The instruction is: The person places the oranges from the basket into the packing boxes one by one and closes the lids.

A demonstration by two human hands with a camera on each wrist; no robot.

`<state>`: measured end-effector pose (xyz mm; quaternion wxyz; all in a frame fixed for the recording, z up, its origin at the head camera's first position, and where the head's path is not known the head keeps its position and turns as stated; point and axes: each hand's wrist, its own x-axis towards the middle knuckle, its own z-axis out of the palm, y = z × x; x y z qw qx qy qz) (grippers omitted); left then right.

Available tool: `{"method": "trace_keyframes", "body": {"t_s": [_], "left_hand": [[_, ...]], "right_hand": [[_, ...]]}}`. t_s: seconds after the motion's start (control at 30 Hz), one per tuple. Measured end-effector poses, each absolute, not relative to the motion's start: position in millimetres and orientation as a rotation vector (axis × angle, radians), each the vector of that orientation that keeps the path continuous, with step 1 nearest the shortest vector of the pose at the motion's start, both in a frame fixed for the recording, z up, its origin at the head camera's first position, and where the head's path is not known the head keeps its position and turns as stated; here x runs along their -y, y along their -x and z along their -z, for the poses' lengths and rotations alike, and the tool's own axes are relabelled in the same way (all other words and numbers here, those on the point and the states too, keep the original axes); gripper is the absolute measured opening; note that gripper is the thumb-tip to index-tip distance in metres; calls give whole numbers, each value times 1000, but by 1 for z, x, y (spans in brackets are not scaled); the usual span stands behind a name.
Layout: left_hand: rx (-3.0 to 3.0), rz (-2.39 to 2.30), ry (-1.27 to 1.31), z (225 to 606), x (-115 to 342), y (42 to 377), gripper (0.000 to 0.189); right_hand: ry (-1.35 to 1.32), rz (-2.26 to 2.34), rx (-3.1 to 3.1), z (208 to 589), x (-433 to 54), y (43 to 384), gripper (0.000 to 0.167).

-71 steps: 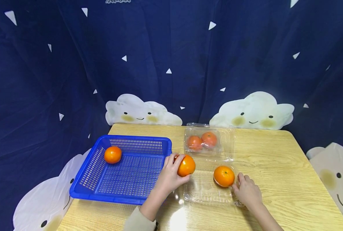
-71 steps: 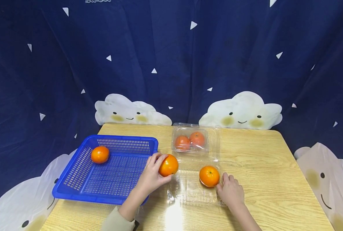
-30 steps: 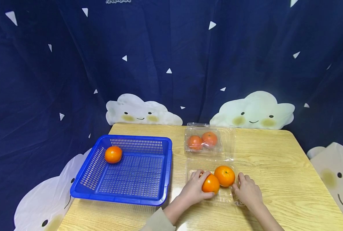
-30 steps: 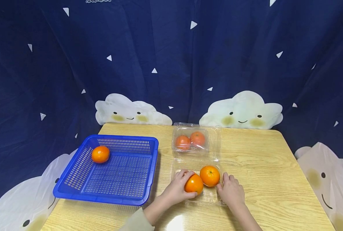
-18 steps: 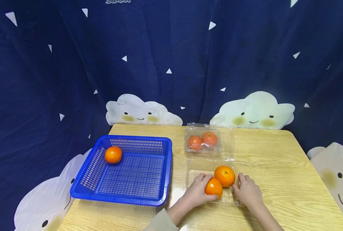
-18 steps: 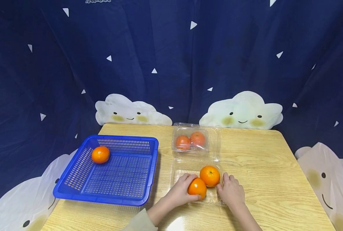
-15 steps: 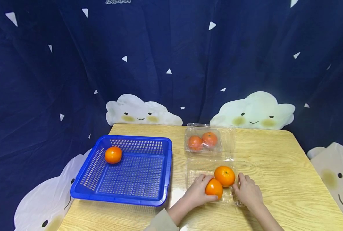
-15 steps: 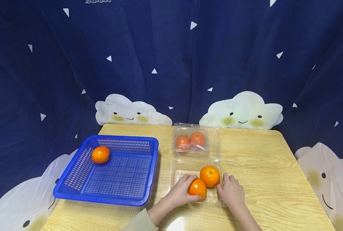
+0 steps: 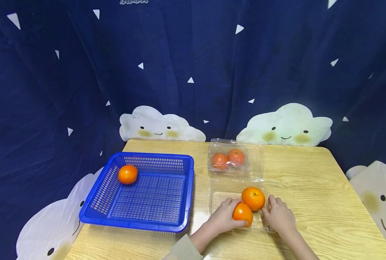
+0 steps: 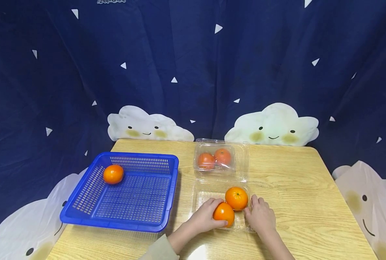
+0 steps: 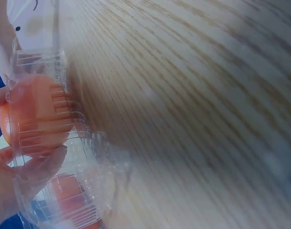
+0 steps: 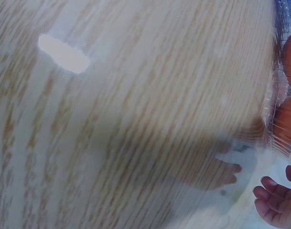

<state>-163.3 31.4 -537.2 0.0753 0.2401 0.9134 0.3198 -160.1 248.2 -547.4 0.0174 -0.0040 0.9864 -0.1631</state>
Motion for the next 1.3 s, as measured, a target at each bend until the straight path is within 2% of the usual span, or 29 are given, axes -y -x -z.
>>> {"method": "trace_keyframes", "body": {"t_s": [0.43, 0.93, 1.3], "left_hand": [[-2588, -1033, -713, 538, -30, 169, 65], [-2447, -1113, -577, 535, -30, 173, 66], [-2471, -1117, -605, 537, -30, 176, 65]], "right_hand": [[4, 524, -3074, 549, -249, 160, 24], [9, 515, -3063, 548, -249, 160, 25], [22, 516, -3063, 549, -249, 161, 25]]}}
